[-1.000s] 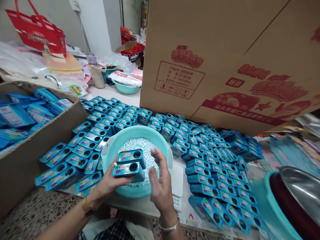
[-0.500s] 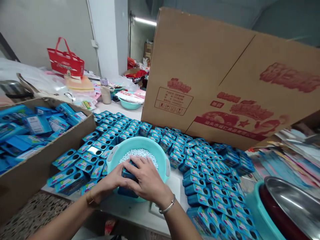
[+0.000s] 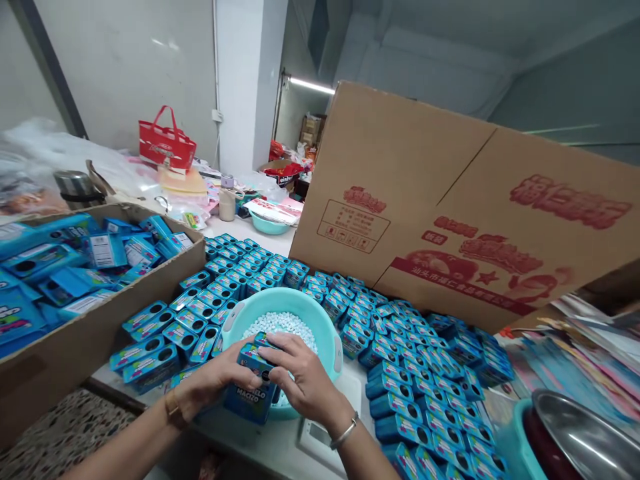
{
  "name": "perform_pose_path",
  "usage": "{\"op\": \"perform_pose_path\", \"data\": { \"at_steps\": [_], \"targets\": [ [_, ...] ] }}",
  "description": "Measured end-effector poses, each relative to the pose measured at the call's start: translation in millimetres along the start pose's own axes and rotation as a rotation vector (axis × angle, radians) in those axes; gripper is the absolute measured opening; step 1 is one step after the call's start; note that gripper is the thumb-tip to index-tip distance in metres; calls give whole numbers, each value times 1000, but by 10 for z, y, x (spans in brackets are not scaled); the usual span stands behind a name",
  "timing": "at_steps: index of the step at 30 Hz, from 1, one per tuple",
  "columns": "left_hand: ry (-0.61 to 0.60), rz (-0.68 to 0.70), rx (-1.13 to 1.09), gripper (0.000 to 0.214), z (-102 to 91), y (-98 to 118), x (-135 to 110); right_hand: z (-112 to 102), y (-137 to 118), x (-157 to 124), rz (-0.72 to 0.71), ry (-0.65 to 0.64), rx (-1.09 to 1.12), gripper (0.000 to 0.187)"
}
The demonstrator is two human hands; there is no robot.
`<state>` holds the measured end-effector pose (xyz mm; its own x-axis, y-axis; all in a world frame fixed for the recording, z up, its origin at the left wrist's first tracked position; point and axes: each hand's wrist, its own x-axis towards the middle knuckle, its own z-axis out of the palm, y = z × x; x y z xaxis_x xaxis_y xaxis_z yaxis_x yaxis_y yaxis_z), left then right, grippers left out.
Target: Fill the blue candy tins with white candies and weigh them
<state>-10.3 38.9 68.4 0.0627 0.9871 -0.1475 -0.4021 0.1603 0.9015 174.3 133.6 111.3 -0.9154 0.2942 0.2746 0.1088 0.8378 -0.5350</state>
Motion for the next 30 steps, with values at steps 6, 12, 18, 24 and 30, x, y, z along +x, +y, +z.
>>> {"op": "perform_pose_path", "data": {
  "at_steps": [6, 12, 18, 24, 30],
  "targets": [
    [55, -30, -19, 69, -99, 28, -13, -42, 15, -18, -14, 80, 134, 31],
    [106, -89, 37, 89, -133, 135, -61, -88, 106, -21, -133, 156, 74, 35],
    [190, 29, 265, 85, -119, 131, 50, -151, 83, 63, 71, 218, 177, 52],
    [219, 351, 699, 87, -73, 45, 252, -125, 61, 308, 86, -81, 6, 91],
    [206, 249, 728, 81, -7, 2, 180, -235, 87, 418, 55, -248, -47, 85]
  ]
}}
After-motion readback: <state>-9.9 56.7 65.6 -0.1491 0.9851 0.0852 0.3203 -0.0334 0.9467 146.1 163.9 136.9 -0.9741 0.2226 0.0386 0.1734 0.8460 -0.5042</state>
